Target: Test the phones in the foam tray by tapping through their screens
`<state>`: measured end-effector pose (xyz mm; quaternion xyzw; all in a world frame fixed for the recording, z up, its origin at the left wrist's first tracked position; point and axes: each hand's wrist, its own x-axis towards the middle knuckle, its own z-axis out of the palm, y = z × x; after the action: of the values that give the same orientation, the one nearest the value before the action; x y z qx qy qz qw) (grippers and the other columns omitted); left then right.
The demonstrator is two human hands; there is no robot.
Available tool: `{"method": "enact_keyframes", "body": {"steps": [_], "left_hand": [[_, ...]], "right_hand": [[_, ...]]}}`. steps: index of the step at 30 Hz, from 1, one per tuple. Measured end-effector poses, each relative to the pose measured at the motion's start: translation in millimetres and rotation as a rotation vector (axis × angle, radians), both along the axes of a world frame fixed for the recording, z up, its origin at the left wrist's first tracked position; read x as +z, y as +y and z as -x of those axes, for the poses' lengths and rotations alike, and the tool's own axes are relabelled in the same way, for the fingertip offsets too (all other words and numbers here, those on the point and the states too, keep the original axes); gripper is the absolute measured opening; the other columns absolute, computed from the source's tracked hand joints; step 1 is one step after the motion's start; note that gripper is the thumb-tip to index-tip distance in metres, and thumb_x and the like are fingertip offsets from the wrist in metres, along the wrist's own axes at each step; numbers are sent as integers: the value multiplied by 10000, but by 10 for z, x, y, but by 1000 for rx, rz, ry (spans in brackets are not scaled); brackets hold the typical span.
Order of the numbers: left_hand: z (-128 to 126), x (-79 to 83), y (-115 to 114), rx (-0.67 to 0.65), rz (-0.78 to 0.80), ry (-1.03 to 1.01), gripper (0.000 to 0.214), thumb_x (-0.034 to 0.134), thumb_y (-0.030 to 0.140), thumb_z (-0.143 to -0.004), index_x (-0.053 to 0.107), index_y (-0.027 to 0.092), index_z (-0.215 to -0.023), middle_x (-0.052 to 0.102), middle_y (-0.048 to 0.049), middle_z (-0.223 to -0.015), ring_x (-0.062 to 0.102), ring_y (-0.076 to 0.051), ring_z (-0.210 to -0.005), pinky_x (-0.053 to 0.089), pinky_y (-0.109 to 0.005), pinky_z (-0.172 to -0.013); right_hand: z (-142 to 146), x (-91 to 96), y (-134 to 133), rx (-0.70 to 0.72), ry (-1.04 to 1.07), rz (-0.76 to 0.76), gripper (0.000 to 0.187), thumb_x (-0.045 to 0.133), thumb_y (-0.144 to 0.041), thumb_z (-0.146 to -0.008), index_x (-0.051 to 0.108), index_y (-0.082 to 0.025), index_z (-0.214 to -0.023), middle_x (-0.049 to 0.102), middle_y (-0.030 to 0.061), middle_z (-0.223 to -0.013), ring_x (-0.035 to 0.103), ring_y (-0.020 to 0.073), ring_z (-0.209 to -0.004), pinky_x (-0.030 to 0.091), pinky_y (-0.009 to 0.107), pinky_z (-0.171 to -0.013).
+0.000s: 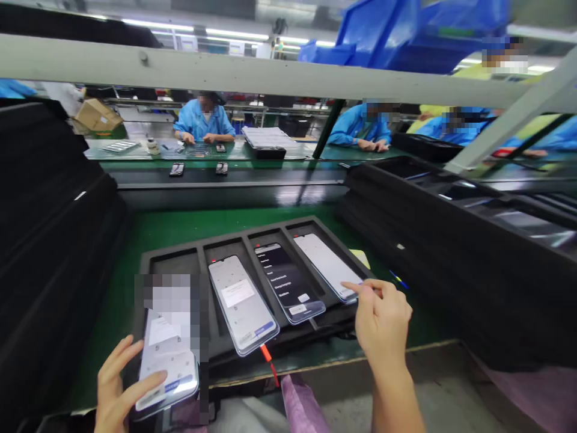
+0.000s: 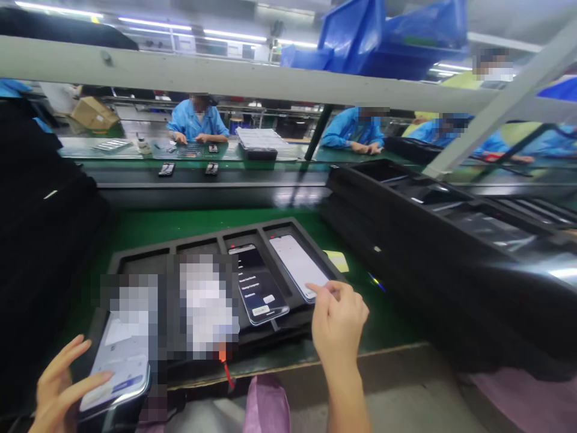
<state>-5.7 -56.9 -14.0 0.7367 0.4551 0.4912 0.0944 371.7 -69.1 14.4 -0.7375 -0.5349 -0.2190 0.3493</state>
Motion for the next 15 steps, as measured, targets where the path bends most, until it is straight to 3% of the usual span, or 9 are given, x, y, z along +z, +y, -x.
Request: {"method": "enact_keyframes", "body": {"steps": [3, 7, 10, 15], "left_hand": [[-19, -32, 62, -35, 125, -74, 652, 120, 647, -867, 661, 297, -967, 451, -61, -1302, 338, -312, -1291, 211, -564, -1084], [42, 35, 197, -74, 214, 94, 783, 19, 685, -825, 614, 277, -1128, 371, -91, -1399, 300, -325, -1310, 214, -566, -1072], [80, 126, 268, -126, 189, 275, 742, 24, 645, -856, 619, 302, -1138, 352, -83, -1426, 262, -332, -1331, 189, -608, -1060], [60, 225, 308, -154, 193, 438, 738, 0, 621, -866, 608, 326, -1165, 337, -72, -1446, 254, -335, -1333, 166, -649, -1048]], "right_hand": [[343, 45, 112, 296, -14, 35, 434, 297, -230, -931, 719, -195, -836, 532, 61, -835, 482, 178, -739, 346, 366, -736], [716, 86, 268, 586, -102, 119, 385, 315, -189, -924, 698, -205, -886, 529, 45, -859, 510, 171, -804, 310, 427, -900], [810, 95, 363, 673, -133, 190, 364, 322, -197, -925, 685, -229, -917, 541, 37, -859, 528, 173, -835, 301, 440, -923], [789, 88, 432, 677, -127, 282, 387, 291, -224, -943, 677, -249, -941, 561, 45, -886, 537, 182, -868, 315, 464, -932]]}}
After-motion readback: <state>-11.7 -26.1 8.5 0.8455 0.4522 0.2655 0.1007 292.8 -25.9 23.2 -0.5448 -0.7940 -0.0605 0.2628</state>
